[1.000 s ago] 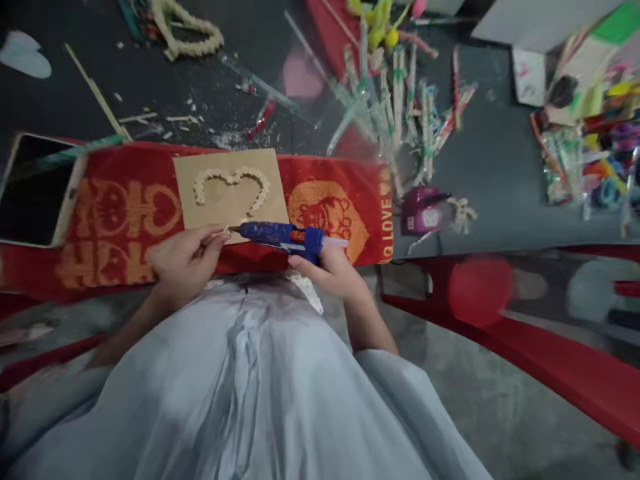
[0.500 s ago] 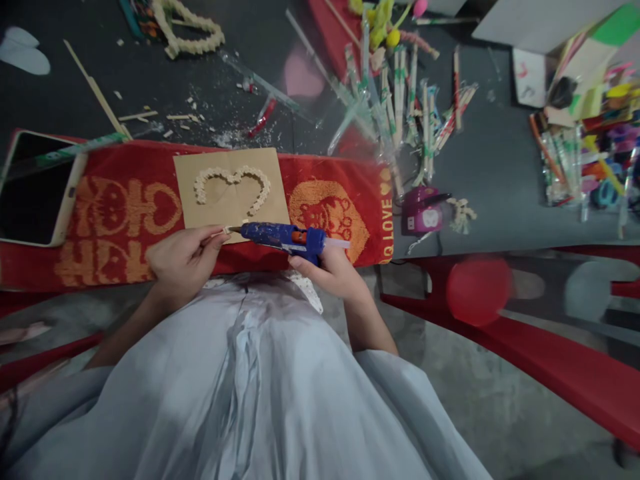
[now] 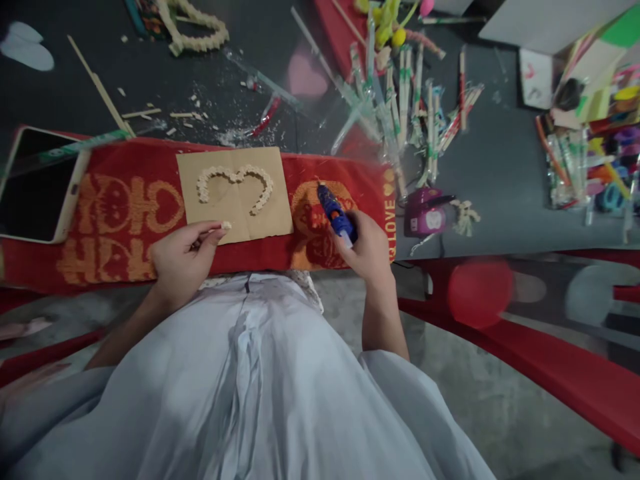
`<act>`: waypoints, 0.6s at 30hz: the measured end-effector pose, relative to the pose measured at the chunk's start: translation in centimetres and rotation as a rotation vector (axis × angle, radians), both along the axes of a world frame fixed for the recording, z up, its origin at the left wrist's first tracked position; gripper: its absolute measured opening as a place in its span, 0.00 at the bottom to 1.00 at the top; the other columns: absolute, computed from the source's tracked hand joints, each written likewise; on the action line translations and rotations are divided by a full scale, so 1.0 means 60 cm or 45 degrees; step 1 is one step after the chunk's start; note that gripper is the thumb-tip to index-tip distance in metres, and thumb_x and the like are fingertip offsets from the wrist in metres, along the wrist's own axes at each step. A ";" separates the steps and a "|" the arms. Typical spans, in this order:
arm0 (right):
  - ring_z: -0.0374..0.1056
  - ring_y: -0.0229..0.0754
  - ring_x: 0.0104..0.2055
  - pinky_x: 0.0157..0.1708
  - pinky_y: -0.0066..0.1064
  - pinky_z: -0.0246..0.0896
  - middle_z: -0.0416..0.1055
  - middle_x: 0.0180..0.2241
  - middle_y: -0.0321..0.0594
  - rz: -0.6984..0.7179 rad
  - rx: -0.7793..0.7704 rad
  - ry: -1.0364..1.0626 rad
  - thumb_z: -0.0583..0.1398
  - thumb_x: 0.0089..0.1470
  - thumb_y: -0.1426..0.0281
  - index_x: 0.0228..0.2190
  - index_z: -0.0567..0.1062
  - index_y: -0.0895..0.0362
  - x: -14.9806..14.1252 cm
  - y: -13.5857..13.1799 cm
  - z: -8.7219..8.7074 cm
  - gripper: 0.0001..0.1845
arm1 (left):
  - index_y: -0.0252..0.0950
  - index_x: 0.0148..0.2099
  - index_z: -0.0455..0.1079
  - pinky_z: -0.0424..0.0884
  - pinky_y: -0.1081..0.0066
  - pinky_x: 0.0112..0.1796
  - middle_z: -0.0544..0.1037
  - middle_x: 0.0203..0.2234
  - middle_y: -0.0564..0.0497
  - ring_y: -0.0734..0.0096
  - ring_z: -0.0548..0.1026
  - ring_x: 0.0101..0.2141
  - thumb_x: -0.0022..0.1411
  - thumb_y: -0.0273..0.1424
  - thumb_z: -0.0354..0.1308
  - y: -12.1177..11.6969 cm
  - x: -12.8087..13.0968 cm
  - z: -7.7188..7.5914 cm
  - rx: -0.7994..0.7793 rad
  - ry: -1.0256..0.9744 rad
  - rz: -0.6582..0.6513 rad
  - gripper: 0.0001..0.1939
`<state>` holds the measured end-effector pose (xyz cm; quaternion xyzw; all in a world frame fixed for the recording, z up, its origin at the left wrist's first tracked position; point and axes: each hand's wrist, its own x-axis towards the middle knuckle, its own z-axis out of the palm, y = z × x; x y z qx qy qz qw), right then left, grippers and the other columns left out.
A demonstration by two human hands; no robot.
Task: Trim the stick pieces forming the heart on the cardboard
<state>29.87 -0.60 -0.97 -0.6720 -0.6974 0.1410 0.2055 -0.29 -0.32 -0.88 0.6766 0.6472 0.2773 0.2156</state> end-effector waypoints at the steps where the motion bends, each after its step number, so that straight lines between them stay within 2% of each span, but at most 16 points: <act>1: 0.67 0.48 0.37 0.37 0.39 0.62 0.72 0.35 0.45 0.001 0.014 -0.105 0.58 0.49 0.62 0.40 0.70 0.56 0.004 0.005 -0.002 0.16 | 0.38 0.41 0.76 0.70 0.74 0.34 0.81 0.33 0.50 0.72 0.77 0.32 0.62 0.42 0.51 0.000 -0.001 -0.001 -0.017 0.005 0.011 0.17; 3: 0.67 0.52 0.41 0.40 0.42 0.62 0.72 0.38 0.48 0.004 -0.016 -0.273 0.58 0.48 0.63 0.42 0.69 0.57 0.010 0.012 -0.003 0.18 | 0.39 0.42 0.76 0.69 0.74 0.34 0.81 0.33 0.50 0.71 0.77 0.32 0.62 0.42 0.51 0.001 -0.004 -0.005 -0.057 0.033 0.037 0.17; 5: 0.66 0.53 0.41 0.39 0.42 0.62 0.71 0.37 0.49 0.058 -0.096 -0.381 0.59 0.48 0.61 0.43 0.69 0.57 0.014 0.016 0.006 0.20 | 0.39 0.42 0.75 0.69 0.73 0.34 0.81 0.34 0.50 0.70 0.77 0.33 0.62 0.42 0.50 0.002 -0.008 -0.009 -0.099 0.089 0.083 0.17; 8: 0.66 0.53 0.40 0.37 0.41 0.62 0.71 0.37 0.49 0.164 -0.145 -0.466 0.60 0.49 0.56 0.45 0.69 0.58 0.015 0.024 0.036 0.25 | 0.39 0.43 0.75 0.68 0.72 0.36 0.80 0.37 0.49 0.68 0.77 0.35 0.63 0.42 0.49 0.006 -0.014 -0.014 -0.171 0.213 0.156 0.17; 10: 0.66 0.53 0.41 0.38 0.41 0.61 0.71 0.38 0.49 0.238 -0.105 -0.495 0.58 0.51 0.57 0.44 0.69 0.58 0.007 0.038 0.060 0.23 | 0.39 0.44 0.75 0.67 0.71 0.35 0.80 0.36 0.49 0.68 0.77 0.35 0.63 0.41 0.49 0.008 -0.017 -0.016 -0.216 0.281 0.184 0.17; 14: 0.65 0.51 0.40 0.38 0.39 0.59 0.70 0.35 0.48 0.532 -0.042 -0.496 0.53 0.57 0.62 0.39 0.72 0.57 -0.045 0.091 0.087 0.14 | 0.41 0.43 0.75 0.64 0.71 0.30 0.81 0.33 0.50 0.68 0.76 0.31 0.62 0.42 0.50 0.014 -0.019 -0.020 -0.243 0.331 0.237 0.17; 18: 0.64 0.48 0.41 0.38 0.37 0.56 0.70 0.36 0.48 0.892 0.005 -0.383 0.52 0.58 0.66 0.37 0.72 0.57 -0.127 0.155 0.076 0.11 | 0.39 0.41 0.75 0.62 0.71 0.29 0.80 0.31 0.49 0.67 0.75 0.30 0.62 0.43 0.48 0.016 -0.017 -0.023 -0.177 0.391 0.262 0.18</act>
